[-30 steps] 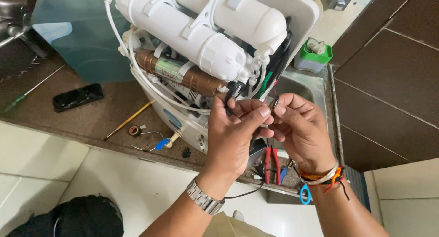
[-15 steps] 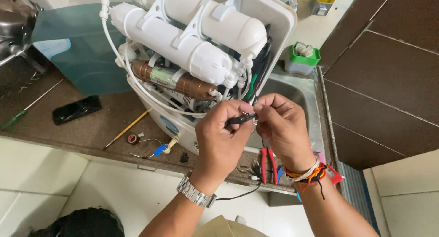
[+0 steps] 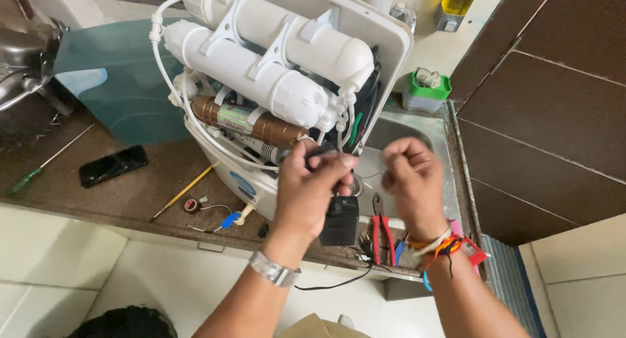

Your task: The person works on an under-sink reverse-osmosis water purifier, handling a black power adapter and its wiring. They strip and twist the adapter's wires by hand, plug the adapter into a wall socket, then reconnect the wires to the purifier and use pliers on the connections.

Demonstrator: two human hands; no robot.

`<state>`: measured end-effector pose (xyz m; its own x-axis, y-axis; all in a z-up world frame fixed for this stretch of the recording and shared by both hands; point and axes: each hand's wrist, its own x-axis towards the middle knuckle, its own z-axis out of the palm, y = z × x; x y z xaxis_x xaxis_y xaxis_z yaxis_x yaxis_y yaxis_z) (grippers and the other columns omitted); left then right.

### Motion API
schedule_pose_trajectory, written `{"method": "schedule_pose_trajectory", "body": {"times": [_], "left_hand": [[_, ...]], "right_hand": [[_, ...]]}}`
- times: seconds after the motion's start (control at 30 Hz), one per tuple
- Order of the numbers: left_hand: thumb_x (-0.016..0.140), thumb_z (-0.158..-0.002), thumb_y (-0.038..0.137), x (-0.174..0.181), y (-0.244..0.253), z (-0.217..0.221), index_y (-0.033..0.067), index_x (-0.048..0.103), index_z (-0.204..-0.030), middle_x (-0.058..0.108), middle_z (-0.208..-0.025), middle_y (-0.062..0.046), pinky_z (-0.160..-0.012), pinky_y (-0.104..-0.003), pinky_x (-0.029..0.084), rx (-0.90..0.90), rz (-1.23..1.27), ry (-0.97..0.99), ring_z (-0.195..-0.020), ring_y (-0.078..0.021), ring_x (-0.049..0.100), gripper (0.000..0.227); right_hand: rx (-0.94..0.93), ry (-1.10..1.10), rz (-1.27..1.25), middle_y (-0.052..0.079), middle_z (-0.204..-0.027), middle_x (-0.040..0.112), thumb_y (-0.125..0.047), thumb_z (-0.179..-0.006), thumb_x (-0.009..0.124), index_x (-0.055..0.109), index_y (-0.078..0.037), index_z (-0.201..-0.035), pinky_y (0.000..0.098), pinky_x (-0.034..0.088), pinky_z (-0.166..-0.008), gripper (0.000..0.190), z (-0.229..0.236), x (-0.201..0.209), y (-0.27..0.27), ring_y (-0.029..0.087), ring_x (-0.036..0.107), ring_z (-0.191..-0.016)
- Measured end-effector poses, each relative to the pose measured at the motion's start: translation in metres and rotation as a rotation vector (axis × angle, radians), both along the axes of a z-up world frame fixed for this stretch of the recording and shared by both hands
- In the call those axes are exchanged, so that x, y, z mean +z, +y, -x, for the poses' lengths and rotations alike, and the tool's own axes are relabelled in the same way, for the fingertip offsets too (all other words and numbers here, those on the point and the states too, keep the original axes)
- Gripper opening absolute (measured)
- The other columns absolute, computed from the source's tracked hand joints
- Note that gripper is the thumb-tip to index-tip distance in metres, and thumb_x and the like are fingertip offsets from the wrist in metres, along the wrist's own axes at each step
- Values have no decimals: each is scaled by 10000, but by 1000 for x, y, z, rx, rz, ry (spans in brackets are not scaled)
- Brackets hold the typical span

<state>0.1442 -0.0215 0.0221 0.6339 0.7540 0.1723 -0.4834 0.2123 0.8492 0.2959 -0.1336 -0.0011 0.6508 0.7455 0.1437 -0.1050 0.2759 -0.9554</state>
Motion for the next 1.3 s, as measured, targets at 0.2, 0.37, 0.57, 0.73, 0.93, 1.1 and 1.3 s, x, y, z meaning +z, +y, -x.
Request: {"method": "schedule_pose_trajectory", "body": {"times": [0.2, 0.37, 0.57, 0.73, 0.93, 1.1, 1.3], "left_hand": [[809, -827, -13, 6, 9, 6, 111, 417, -896, 717, -843, -101, -546, -290, 556, -172, 160, -109, -658, -146, 673, 417], [787, -816, -14, 1, -5, -2, 74, 494, -931, 702, -854, -83, -587, -301, 600, -132, 131, -50, -683, -137, 694, 327], [773, -862, -36, -11, -13, -7, 60, 452, -878, 664, -841, -52, -645, -296, 628, -41, -27, -116, -716, -89, 661, 335], [777, -861, -3, -1, -22, -3, 53, 481, -810, 611, -748, -3, -595, -245, 540, 105, -294, 49, -677, -45, 568, 305], [809, -839, 59, 8, -27, -1, 37, 517, -774, 634, -748, -8, -548, -229, 428, 244, -466, 242, -661, -30, 425, 299], [753, -875, 78, -6, -19, -4, 46, 515, -827, 744, -889, -30, -598, -227, 500, 139, -312, 130, -707, -44, 546, 245], [750, -929, 81, -9, -15, -5, 24, 499, -896, 745, -859, -108, -627, -257, 567, -1, -50, -13, -712, -117, 674, 260]], "right_hand": [[-253, -231, 4, -20, -779, 609, -87, -1013, 603, 649, -39, -997, 191, 390, -499, 69, 3, 36, -28, 30, 498, -565], [-265, -318, 113, -31, -767, 631, -73, -942, 693, 700, 4, -1012, 184, 333, -462, 105, 42, 71, -32, 9, 455, -553], [-256, -265, 439, -33, -607, 578, -174, -895, 747, 759, -17, -880, 212, 304, -409, 159, 45, 78, -14, 34, 417, -464], [-149, -186, 449, -9, -613, 635, -174, -885, 743, 737, 5, -840, 223, 304, -398, 184, 42, 81, -4, 55, 436, -441], [-71, 44, 341, -22, -630, 522, -134, -898, 726, 703, -9, -855, 229, 303, -411, 135, 23, 62, -3, 58, 385, -483], [78, 398, 182, -40, -664, 487, -141, -939, 658, 702, -25, -914, 208, 302, -428, 126, 17, 48, 1, 48, 405, -547], [186, 356, 145, -42, -706, 508, -155, -984, 638, 696, -15, -967, 202, 303, -432, 152, 15, 45, -9, 41, 422, -568]]}}
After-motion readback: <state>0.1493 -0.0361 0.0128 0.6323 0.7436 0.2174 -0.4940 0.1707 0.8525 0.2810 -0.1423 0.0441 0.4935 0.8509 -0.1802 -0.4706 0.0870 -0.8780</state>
